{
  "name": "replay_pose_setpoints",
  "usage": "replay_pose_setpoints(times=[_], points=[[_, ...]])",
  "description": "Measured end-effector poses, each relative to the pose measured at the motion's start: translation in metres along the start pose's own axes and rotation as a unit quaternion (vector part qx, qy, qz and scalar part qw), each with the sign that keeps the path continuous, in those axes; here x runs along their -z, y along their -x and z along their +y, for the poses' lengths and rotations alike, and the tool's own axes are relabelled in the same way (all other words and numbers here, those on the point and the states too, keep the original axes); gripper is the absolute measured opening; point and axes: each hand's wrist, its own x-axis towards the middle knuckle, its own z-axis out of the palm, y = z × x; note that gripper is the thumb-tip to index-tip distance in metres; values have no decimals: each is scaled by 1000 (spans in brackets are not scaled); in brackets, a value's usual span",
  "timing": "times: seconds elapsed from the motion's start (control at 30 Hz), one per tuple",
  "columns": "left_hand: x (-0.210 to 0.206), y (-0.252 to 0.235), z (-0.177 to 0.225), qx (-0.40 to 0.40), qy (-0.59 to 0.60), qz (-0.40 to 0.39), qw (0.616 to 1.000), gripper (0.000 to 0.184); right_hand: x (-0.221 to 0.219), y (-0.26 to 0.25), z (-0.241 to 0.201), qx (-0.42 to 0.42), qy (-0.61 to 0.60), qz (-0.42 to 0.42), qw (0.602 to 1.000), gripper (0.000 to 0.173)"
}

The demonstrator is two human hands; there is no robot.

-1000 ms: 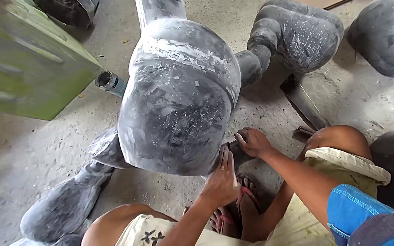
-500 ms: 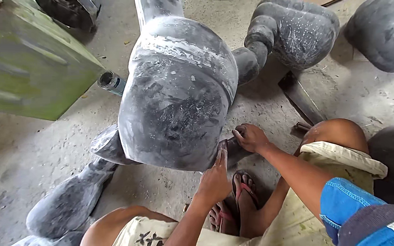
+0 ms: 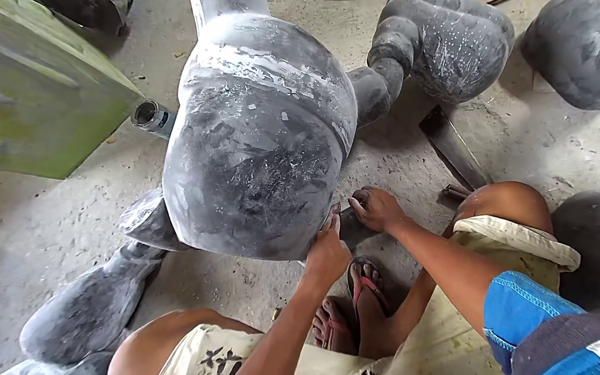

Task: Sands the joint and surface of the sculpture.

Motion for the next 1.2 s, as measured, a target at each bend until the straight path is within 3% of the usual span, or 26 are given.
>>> replay_pose_setpoints(times=[0.2,0.33,0.5,0.67,0.83,1.0,1.2], points=[[12,10,-22,-11,49,-38,998,66,-1,-1,2,10,9,0,1000,40],[-4,-1,-13,-33,60,3,998,78,2,-3,2,10,2,-5,1000,39],[-2,31,-24,-28,85,2,996,72,2,-3,3,18,9,-5,1000,39],[-6,-2,-10,-32,95,22,995,76,0,-4,3,25,12,2,1000,39],[0,40,-17,-32,111,-6,993,74,0,-5,1,15,31,0,999,41],[-6,7,-8,-21,120,18,992,80,-2,-2,3,27,26,-4,999,40],[-12,46,-10,12,125,-8,992,77,1,-2,3,35,18,7,999,38]])
